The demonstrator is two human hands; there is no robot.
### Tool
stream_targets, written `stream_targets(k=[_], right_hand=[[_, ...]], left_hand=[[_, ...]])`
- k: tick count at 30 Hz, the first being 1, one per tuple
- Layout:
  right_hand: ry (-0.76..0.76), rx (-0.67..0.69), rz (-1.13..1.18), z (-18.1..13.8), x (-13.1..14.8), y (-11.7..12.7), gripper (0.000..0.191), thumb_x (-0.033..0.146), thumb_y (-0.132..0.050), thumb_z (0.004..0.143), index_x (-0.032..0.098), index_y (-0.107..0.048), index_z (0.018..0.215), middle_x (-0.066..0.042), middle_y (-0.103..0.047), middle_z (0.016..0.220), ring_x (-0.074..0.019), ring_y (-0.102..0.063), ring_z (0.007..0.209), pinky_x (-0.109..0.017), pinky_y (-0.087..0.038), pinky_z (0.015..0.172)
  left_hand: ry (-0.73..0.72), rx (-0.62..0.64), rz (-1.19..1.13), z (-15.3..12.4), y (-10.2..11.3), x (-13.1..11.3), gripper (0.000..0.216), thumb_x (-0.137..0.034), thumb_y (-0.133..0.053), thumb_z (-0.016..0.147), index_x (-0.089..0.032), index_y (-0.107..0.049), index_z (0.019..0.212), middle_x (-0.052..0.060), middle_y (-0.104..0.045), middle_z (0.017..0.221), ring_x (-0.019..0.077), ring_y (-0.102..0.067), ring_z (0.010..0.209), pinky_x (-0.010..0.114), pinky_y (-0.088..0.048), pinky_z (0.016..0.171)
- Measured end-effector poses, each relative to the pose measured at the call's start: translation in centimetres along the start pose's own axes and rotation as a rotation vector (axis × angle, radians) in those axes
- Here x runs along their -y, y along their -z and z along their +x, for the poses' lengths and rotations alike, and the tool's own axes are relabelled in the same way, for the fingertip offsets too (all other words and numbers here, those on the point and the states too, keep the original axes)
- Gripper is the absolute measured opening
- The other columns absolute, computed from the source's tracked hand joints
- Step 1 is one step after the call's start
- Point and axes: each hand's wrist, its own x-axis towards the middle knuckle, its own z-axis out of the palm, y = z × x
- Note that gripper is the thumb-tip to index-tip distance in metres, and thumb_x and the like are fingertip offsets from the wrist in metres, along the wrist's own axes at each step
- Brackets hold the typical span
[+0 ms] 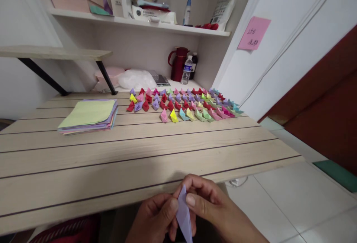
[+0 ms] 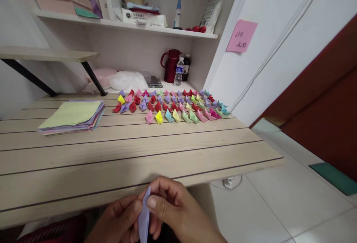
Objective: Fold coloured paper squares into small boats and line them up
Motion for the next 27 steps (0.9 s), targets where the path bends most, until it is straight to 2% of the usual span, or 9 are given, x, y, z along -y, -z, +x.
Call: stream_targets(k=[5,11,17,22,27], right_hand=[[-0.024,0.009,0.063,0.02,0.00,-0.08,0.036,0.047,-0.070,0.085,0.013,-0.064,0.093,-0.003,-0.067,0.064,-0.0093,-0.058,0.047,-0.019,-0.045,0.049],[-0.050,0.006,0.121,0.03,0.08,-0.05,0.032,0.042,-0.072,0.083,0.012,-0.067,0.091,-0.004,-0.069,0.067,-0.0079,-0.058,0.045,-0.017,-0.047,0.046],[-0.079,-0.016,0.130,0.16,-0.16,0.11,0.031,0.039,-0.072,0.083,0.011,-0.068,0.096,-0.004,-0.068,0.066,-0.0095,-0.060,0.047,-0.017,-0.047,0.044],[-0.070,-0.005,0.136,0.00,-0.19,0.10,0.031,0.037,-0.074,0.082,0.010,-0.068,0.097,-0.004,-0.068,0.065,-0.0094,-0.061,0.048,-0.017,-0.048,0.046],[-0.065,0.034,0.114,-0.09,-0.31,0.10,0.038,0.033,-0.080,0.078,0.015,-0.064,0.108,-0.006,-0.071,0.078,-0.0139,-0.068,0.066,-0.018,-0.050,0.053]], left_hand=[[0.068,0.103,-0.067,0.27,-0.20,0.18,0.055,-0.068,-0.062,0.077,-0.014,-0.069,0.071,0.007,-0.065,0.064,0.0087,-0.043,0.050,0.023,-0.023,0.048],[0.042,0.152,-0.134,0.38,-0.32,0.30,0.051,-0.065,-0.065,0.077,-0.015,-0.072,0.076,0.007,-0.068,0.066,0.0090,-0.045,0.051,0.022,-0.023,0.050],[0.049,0.156,-0.180,0.49,-0.28,0.66,0.051,-0.065,-0.065,0.078,-0.015,-0.073,0.081,0.007,-0.070,0.065,0.0086,-0.048,0.049,0.024,-0.023,0.051],[0.081,0.167,-0.226,0.60,-0.69,0.72,0.048,-0.062,-0.067,0.078,-0.015,-0.070,0.073,0.004,-0.067,0.063,0.0043,-0.039,0.043,0.022,-0.025,0.050],[0.025,0.092,-0.317,0.43,-0.83,0.71,0.041,-0.055,-0.071,0.077,-0.015,-0.066,0.070,0.000,-0.058,0.059,0.0115,-0.055,0.056,0.024,-0.034,0.057]])
